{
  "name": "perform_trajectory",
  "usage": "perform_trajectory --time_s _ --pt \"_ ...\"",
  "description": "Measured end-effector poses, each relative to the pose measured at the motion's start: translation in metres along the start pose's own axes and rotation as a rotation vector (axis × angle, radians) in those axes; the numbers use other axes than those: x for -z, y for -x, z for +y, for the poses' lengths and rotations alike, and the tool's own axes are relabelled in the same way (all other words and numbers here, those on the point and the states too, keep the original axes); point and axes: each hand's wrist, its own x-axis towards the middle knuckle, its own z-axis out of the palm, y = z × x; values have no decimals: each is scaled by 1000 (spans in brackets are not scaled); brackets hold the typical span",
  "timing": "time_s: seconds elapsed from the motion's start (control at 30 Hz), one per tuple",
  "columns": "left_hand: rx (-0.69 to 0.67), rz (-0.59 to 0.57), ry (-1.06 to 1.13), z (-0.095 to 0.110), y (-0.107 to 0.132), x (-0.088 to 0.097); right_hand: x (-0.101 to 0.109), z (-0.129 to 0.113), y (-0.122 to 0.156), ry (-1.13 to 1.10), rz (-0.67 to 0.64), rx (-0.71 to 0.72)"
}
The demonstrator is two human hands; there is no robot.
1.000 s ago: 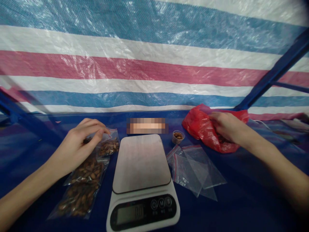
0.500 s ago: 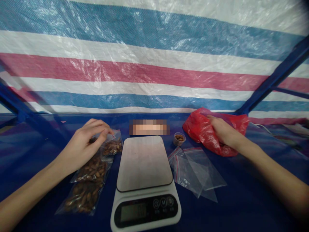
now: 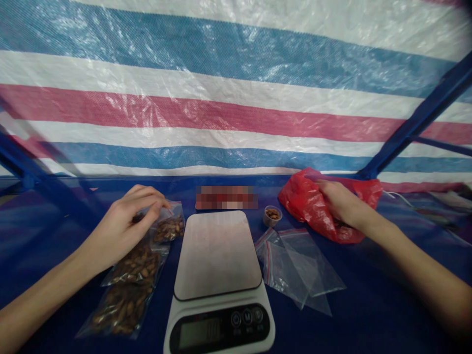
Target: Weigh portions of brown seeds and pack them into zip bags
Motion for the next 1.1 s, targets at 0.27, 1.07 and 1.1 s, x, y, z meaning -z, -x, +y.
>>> perform_trajectory --time_s 0.27,1.07,1.1 --pt "-15 39 -2 -1 1 -1 11 2 -1 129 79 -4" --pt "-26 33 -7 0 0 -2 -7 -110 14 -563 242 70" --pt "-25 31 -8 0 1 -2 -12 -110 13 -581 225 76"
